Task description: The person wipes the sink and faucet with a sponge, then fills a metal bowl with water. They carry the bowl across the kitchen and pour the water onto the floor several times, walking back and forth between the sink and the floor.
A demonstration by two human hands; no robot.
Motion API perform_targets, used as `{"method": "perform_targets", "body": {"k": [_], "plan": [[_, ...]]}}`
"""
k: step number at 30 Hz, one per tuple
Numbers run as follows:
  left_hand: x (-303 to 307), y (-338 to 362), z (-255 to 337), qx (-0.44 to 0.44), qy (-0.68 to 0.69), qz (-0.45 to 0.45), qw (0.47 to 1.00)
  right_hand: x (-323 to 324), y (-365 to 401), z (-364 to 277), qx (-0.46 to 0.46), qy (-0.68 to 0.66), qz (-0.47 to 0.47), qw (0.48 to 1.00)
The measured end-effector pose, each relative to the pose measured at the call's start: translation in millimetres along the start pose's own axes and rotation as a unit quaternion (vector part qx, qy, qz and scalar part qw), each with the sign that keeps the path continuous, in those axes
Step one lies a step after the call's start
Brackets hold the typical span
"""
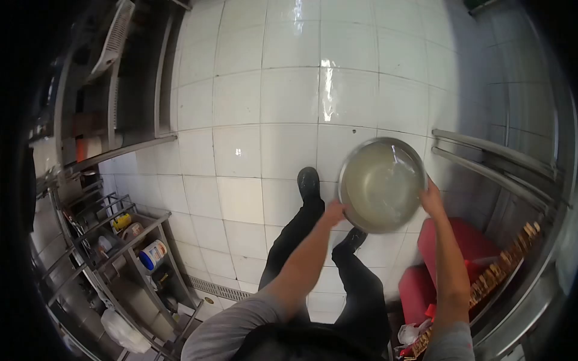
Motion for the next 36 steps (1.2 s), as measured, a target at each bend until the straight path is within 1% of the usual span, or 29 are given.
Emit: {"method": "perform_targets", "body": {"k": [1,2,3,4,5,7,8,10,11,12,13,14,15,17,19,21,22,23,24,25,27,28,29,30,31,32,33,35,36], "plan": [[2.4,-9.5,-44.2,0.021,0.039,-0.037,0.998,-29.0,-37.6,-17.3,-0.008,0.011,-0.008,1.000],[-14.9,-19.2,-103.9,0.138,0.261,-0.016,0.955,-59.6,-79.3,-15.6,-0.004,0.027,-0.029,0.999],[10.6,-25.1,-130.1,0.241,0.441,-0.004,0.865,-88.6,-114.0,-31.3,-0.052,0.023,-0.054,0.997],[38.5,-30.4,-154.4,0.337,0.594,0.049,0.729,-115.2,-143.3,-54.8,-0.067,0.003,-0.073,0.995],[99.9,-30.0,-147.6,0.412,0.701,0.083,0.575,-136.7,-163.5,-78.2,-0.084,-0.014,-0.091,0.992],[158.1,-26.0,-197.2,0.407,0.661,0.120,0.619,-161.8,-183.0,-139.1,-0.165,-0.095,-0.146,0.971],[197.3,-12.9,-201.0,0.354,0.560,0.142,0.736,-172.9,-188.7,-153.5,-0.163,-0.093,-0.151,0.971],[280.3,3.2,-184.6,0.332,0.500,0.213,0.771,-191.6,-199.9,-182.2,-0.100,-0.179,-0.161,0.965],[311.7,6.2,-175.7,0.367,0.552,0.260,0.702,-197.2,-202.2,-196.1,-0.096,-0.180,-0.163,0.965],[337.0,11.5,-163.4,0.364,0.550,0.265,0.703,-199.3,-203.1,-210.1,-0.036,-0.197,-0.154,0.968],[358.9,17.0,-151.6,0.335,0.529,0.320,0.711,-198.7,-208.1,-220.5,0.027,-0.214,-0.140,0.966],[379.8,20.1,-138.7,0.302,0.505,0.374,0.717,-197.1,-214.1,-230.2,0.029,-0.187,-0.127,0.974],[391.0,23.4,-129.7,0.296,0.502,0.377,0.720,-186.8,-214.8,-241.8,0.035,-0.191,-0.123,0.973],[405.5,32.7,-110.8,0.270,0.449,0.396,0.754,-167.4,-209.9,-258.8,-0.031,-0.198,-0.168,0.965],[410.7,31.3,-81.1,0.260,0.427,0.404,0.767,-143.0,-207.9,-253.1,0.016,-0.178,-0.149,0.973],[405.1,27.3,-49.9,0.261,0.388,0.404,0.786,-105.3,-190.8,-252.3,-0.010,-0.137,-0.150,0.979],[394.4,19.4,-36.8,0.240,0.387,0.417,0.786,-95.4,-189.8,-223.0,0.049,-0.151,-0.114,0.981],[384.7,12.2,-22.6,0.233,0.351,0.404,0.812,-85.2,-191.8,-193.3,0.115,-0.163,-0.079,0.977],[372.8,1.4,-6.2,0.235,0.363,0.389,0.813,-47.9,-175.7,-199.3,0.026,-0.114,-0.119,0.986],[344.6,-10.8,-2.8,0.269,0.441,0.346,0.783,-11.6,-156.0,-214.2,-0.061,-0.117,-0.149,0.980],[265.6,-45.2,-4.6,0.326,0.385,0.290,0.813,32.9,-141.3,-167.5,0.046,-0.084,-0.088,0.991],[295.7,-54.0,60.9,0.297,0.476,0.279,0.779,55.4,-133.0,-147.4,0.035,-0.060,-0.067,0.995],[266.5,-72.9,70.3,0.273,0.568,0.221,0.744,79.3,-131.5,-121.7,0.023,-0.036,-0.044,0.998],[228.8,-91.6,77.9,0.295,0.597,0.183,0.723,104.5,-130.6,-88.5,0.004,-0.064,-0.058,0.996],[229.4,-100.9,104.8,0.305,0.611,0.139,0.717,123.7,-127.5,-62.8,-0.025,-0.091,-0.076,0.993],[199.4,-115.7,112.6,0.298,0.706,0.085,0.637,138.2,-121.1,-60.0,-0.041,-0.081,-0.080,0.993],[175.2,-132.8,116.2,0.372,0.640,0.036,0.671,154.9,-120.1,-61.0,-0.102,-0.117,-0.104,0.982],[144.2,-160.4,115.2,0.423,0.659,-0.052,0.620,164.2,-130.1,-82.1,-0.169,-0.150,-0.123,0.966],[123.6,-174.4,89.1,0.425,0.661,-0.058,0.616,152.2,-142.2,-103.1,-0.203,-0.088,-0.094,0.971]]}}
Point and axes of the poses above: each hand's wrist, its own y-axis away from the middle knuckle, its own x-axis out of the back of the hand, z = x × y, the point moved 1 cm from there along -y, towards the middle knuckle, and after that the axes turned 2 degrees about z, right-handed, at the moved point
